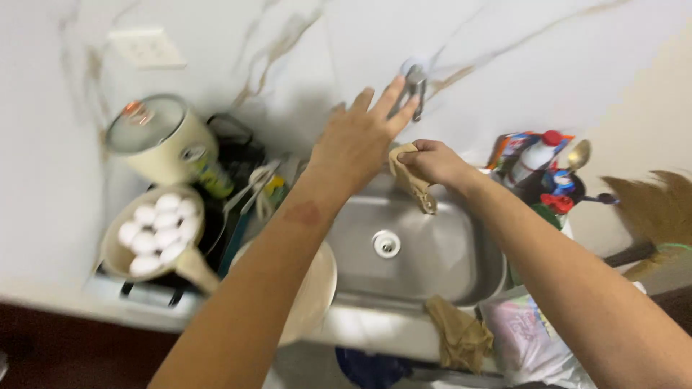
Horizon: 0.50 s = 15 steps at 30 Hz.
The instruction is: Cleaning the interior and door of a small refrigerator with a damp cloth.
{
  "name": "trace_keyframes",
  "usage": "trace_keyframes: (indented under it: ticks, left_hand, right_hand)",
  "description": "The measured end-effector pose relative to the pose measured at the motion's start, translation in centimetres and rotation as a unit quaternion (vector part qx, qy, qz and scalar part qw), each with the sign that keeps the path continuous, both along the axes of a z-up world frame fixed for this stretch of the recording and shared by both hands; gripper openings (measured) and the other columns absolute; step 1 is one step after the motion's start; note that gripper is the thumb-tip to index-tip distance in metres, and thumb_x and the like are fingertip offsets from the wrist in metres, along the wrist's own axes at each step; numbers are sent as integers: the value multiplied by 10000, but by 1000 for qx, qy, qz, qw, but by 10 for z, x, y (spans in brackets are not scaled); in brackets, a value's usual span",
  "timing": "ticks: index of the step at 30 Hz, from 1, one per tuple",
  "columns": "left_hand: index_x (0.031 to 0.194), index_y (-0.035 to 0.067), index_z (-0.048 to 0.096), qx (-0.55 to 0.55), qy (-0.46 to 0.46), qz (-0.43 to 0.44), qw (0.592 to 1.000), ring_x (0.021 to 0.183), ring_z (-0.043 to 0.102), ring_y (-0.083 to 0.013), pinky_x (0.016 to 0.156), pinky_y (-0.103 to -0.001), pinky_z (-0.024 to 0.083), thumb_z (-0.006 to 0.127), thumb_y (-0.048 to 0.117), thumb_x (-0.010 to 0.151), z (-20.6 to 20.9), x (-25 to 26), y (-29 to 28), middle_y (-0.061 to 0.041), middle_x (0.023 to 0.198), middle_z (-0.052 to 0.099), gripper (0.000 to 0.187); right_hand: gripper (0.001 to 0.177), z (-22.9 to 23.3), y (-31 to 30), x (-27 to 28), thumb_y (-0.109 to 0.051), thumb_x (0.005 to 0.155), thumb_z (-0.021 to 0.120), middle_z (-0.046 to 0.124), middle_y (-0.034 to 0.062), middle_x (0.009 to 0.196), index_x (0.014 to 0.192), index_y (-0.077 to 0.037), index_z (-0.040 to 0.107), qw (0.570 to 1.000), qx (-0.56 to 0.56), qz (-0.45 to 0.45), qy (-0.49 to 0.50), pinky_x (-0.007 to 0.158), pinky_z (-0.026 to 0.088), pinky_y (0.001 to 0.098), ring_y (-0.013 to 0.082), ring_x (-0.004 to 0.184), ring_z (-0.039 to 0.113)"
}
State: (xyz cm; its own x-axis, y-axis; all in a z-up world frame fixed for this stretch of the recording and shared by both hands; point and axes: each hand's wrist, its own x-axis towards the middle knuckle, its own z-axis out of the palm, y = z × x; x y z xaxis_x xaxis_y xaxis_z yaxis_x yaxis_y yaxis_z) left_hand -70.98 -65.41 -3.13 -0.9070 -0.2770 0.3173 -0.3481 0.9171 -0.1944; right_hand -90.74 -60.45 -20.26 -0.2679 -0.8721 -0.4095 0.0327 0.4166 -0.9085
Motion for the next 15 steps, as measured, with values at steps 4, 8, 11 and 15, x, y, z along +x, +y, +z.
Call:
trace_keyframes:
  ticks: [4,8,11,15]
  left_hand:
    - [1431,218,596,-70,30,-89,993,1239,600,-300,833,-442,586,679,125,888,-27,-17,-29,-48,1549,501,558]
    - [1386,164,631,-90,95,-144,981,1155,672,-296,797,-427,584,690,198,882,-36,-37,-40,-57,1438,612,509]
    - [1421,95,625,-65,89,-166,980,1082,686,-268,791,-388,572,698,181,899,-37,-48,-52,-65,1383,668,534]
    - [1342,52,648,-123,84,-188,971,1103,696,-218,832,-349,553,705,179,870,-32,-61,-64,-45,1292,725,492]
  right_hand:
    - [352,28,2,-5,-258,947,600,736,73,1003,1212,-38,672,999,3,-23,39,724,581,312,160,859,707]
    - [321,35,5,-11,-223,977,584,736,59,1003,1244,-62,660,999,9,-26,34,692,535,330,147,847,687]
    - [276,27,1,-16,-186,971,635,744,62,999,1197,-34,681,998,-38,-40,-40,753,581,281,131,852,709]
    - [172,13,-13,-26,-171,961,656,725,35,906,1082,-54,692,995,-53,-47,-76,680,570,275,117,749,687]
